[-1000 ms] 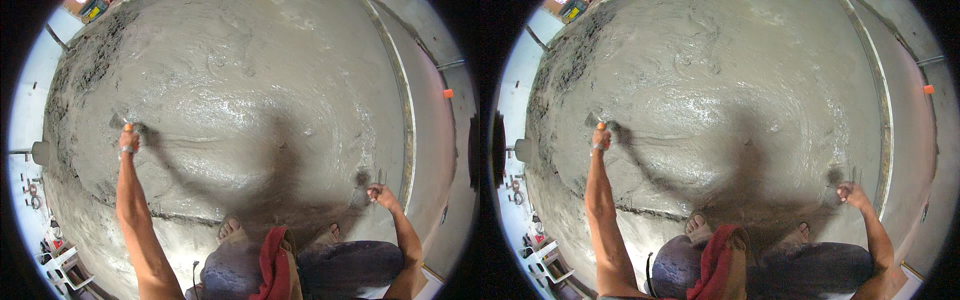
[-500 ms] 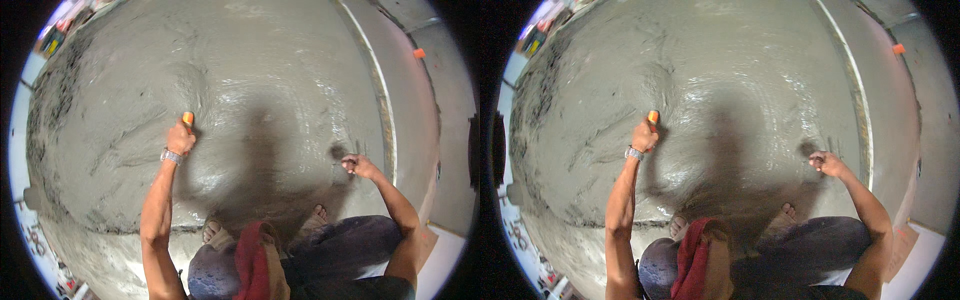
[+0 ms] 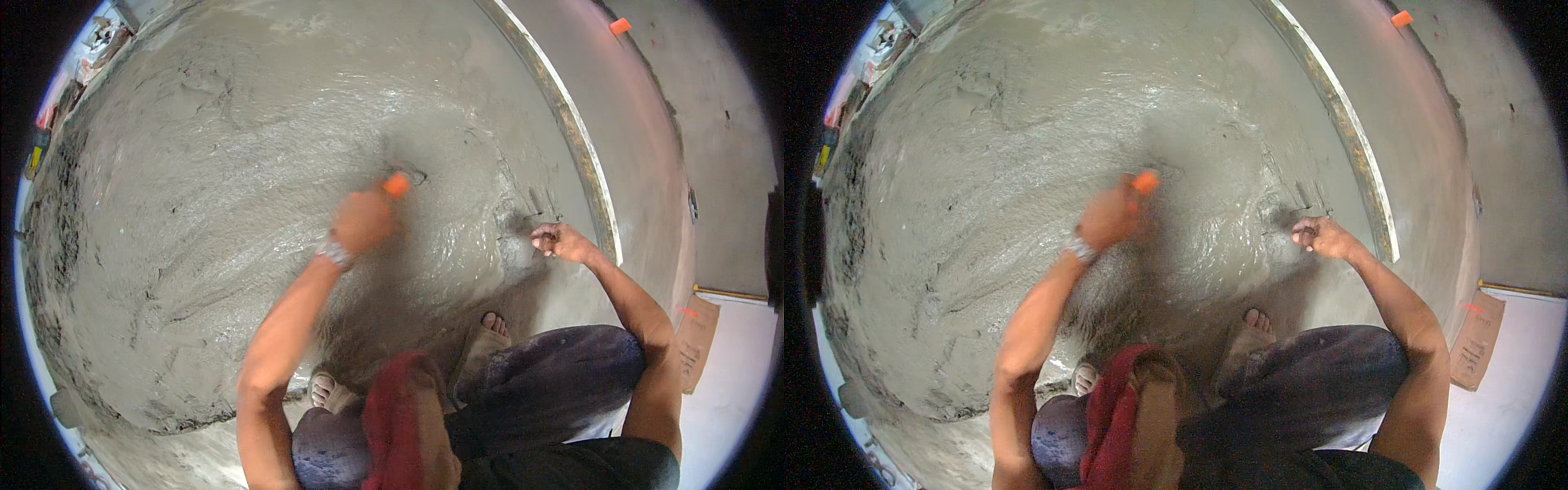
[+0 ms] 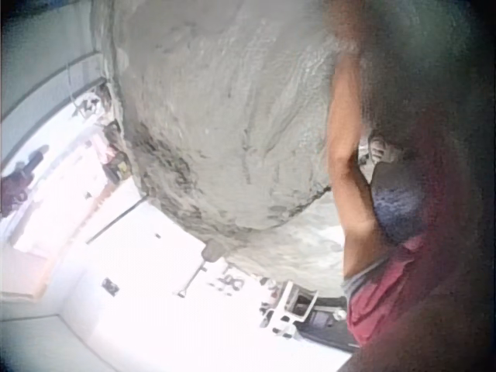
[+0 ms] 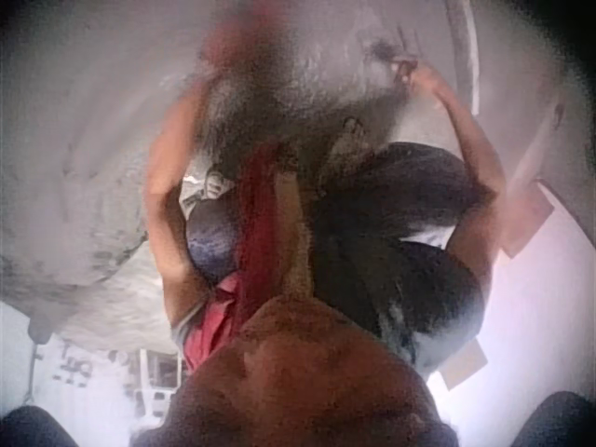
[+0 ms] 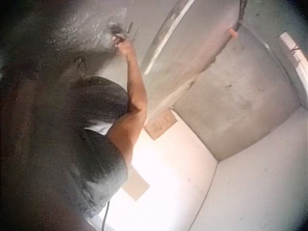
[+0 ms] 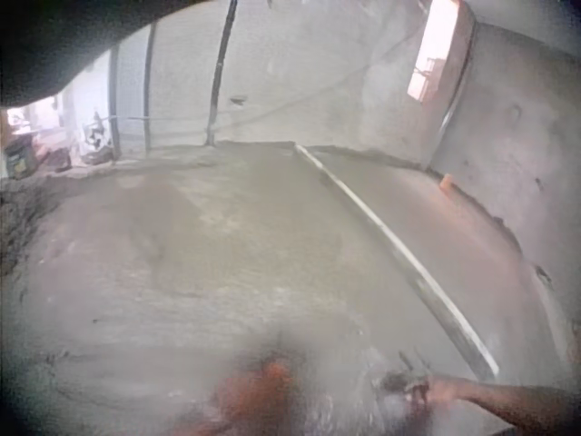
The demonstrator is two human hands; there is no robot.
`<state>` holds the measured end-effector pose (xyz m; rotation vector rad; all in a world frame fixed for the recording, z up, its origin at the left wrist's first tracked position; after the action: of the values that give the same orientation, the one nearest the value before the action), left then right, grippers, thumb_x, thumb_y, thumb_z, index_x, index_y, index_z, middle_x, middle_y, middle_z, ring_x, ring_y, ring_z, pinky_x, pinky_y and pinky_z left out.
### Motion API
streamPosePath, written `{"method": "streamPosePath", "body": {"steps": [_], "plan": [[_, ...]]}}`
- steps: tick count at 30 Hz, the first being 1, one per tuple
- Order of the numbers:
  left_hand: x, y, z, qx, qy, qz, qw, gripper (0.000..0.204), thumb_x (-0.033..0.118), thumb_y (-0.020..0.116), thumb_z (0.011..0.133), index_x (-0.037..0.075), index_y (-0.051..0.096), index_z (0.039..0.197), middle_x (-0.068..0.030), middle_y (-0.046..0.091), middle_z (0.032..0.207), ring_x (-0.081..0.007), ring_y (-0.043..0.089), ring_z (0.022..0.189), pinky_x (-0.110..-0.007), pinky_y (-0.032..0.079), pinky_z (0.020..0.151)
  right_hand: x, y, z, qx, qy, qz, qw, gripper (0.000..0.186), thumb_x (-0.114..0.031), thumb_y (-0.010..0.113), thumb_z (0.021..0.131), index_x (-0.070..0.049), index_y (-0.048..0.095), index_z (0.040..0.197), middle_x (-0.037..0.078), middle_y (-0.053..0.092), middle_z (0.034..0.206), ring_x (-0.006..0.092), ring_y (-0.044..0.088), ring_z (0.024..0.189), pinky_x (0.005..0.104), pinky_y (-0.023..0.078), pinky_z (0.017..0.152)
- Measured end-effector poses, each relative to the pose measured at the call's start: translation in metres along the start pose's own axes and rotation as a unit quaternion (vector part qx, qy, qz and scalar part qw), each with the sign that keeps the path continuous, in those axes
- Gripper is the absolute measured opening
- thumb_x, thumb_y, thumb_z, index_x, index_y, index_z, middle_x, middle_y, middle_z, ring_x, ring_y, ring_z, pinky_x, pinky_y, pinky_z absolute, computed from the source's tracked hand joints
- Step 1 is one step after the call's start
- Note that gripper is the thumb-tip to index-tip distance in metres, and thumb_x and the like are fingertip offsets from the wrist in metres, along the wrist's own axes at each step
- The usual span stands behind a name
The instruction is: The person uses a trowel to smooth wet concrete on a floor. They repeatedly spread and level the material across the surface, moving backward as they work.
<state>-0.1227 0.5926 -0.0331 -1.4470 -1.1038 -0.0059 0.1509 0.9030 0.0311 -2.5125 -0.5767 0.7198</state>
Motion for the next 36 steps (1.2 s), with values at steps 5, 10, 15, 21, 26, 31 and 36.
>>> {"method": "streamPosePath", "body": {"steps": [5,10,15,21,26,31,36], "plan": [[-0.154,-0.079,-0.080,0.224,-0.125,0.037,0.966,0.040,0.017,0.067,0.075,-0.003,0.056,0.108,-0.0247,0.065,0.079,-0.0403,0.065,0.073,-0.045,0.051,0.060,-0.018,-0.004,-0.001,0.012,0.002,-0.008,1.000,0.043,-0.032,0.064,0.089,0.001,0.059,0.115,0.009,0.065,0.084,0.0165,0.060,0.072,0.0333,0.049,0.071],[-0.319,-0.138,-0.205,0.316,-0.399,0.041,0.860,0.026,0.014,0.062,0.079,-0.002,0.055,0.099,-0.0144,0.063,0.067,-0.0252,0.062,0.052,-0.039,0.049,0.047,-0.017,0.005,0.004,-0.010,-0.005,-0.063,0.998,0.044,-0.034,0.064,0.089,0.000,0.058,0.116,0.010,0.065,0.086,0.0174,0.060,0.071,0.0338,0.049,0.072],[-0.367,-0.076,-0.222,0.201,-0.429,0.032,0.880,0.027,0.020,0.065,0.074,-0.003,0.057,0.086,-0.0195,0.064,0.069,-0.0311,0.067,0.063,-0.042,0.053,0.058,-0.014,0.006,0.006,-0.013,-0.017,-0.045,0.999,0.044,-0.035,0.062,0.089,-0.001,0.059,0.116,0.011,0.066,0.086,0.0178,0.062,0.072,0.0344,0.049,0.072],[-0.243,-0.005,-0.191,0.173,-0.276,0.035,0.945,0.045,0.016,0.064,0.069,-0.004,0.052,0.108,-0.0274,0.064,0.079,-0.0438,0.063,0.074,-0.050,0.051,0.066,-0.022,0.004,0.010,-0.001,-0.042,-0.071,0.997,0.041,-0.035,0.062,0.089,-0.002,0.060,0.114,0.013,0.066,0.088,0.0184,0.063,0.071,0.0370,0.050,0.072],[-0.133,0.036,-0.148,0.089,-0.174,0.023,0.980,0.054,0.015,0.066,0.071,-0.009,0.047,0.116,-0.0277,0.063,0.077,-0.0445,0.063,0.073,-0.052,0.050,0.063,-0.039,0.002,0.003,0.011,-0.059,-0.074,0.995,0.041,-0.035,0.062,0.089,-0.002,0.061,0.113,0.013,0.066,0.088,0.0187,0.063,0.071,0.0385,0.050,0.074],[-0.055,0.071,-0.106,0.018,-0.099,-0.012,0.995,0.047,0.019,0.063,0.079,-0.002,0.044,0.116,-0.0264,0.064,0.076,-0.0452,0.063,0.072,-0.054,0.050,0.061,-0.034,0.001,0.005,0.013,-0.061,-0.023,0.998,0.040,-0.035,0.062,0.089,-0.002,0.061,0.112,0.011,0.066,0.089,0.0174,0.062,0.073,0.0358,0.050,0.073],[0.002,0.066,-0.094,-0.065,-0.013,0.004,0.998,0.037,0.021,0.058,0.083,-0.001,0.046,0.111,-0.0248,0.065,0.074,-0.0449,0.064,0.070,-0.054,0.050,0.059,-0.023,-0.006,0.010,0.009,-0.045,-0.026,0.999,0.040,-0.033,0.062,0.091,-0.001,0.058,0.115,0.005,0.061,0.084,0.0141,0.058,0.074,0.0310,0.048,0.070]]}}
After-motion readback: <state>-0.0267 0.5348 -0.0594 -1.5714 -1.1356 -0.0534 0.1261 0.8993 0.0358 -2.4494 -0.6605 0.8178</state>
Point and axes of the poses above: each hand's wrist, its own z-axis towards the middle knuckle, its own y-axis out of the palm, x = y × z, the point moved 1 cm from there along z, towards the middle knuckle
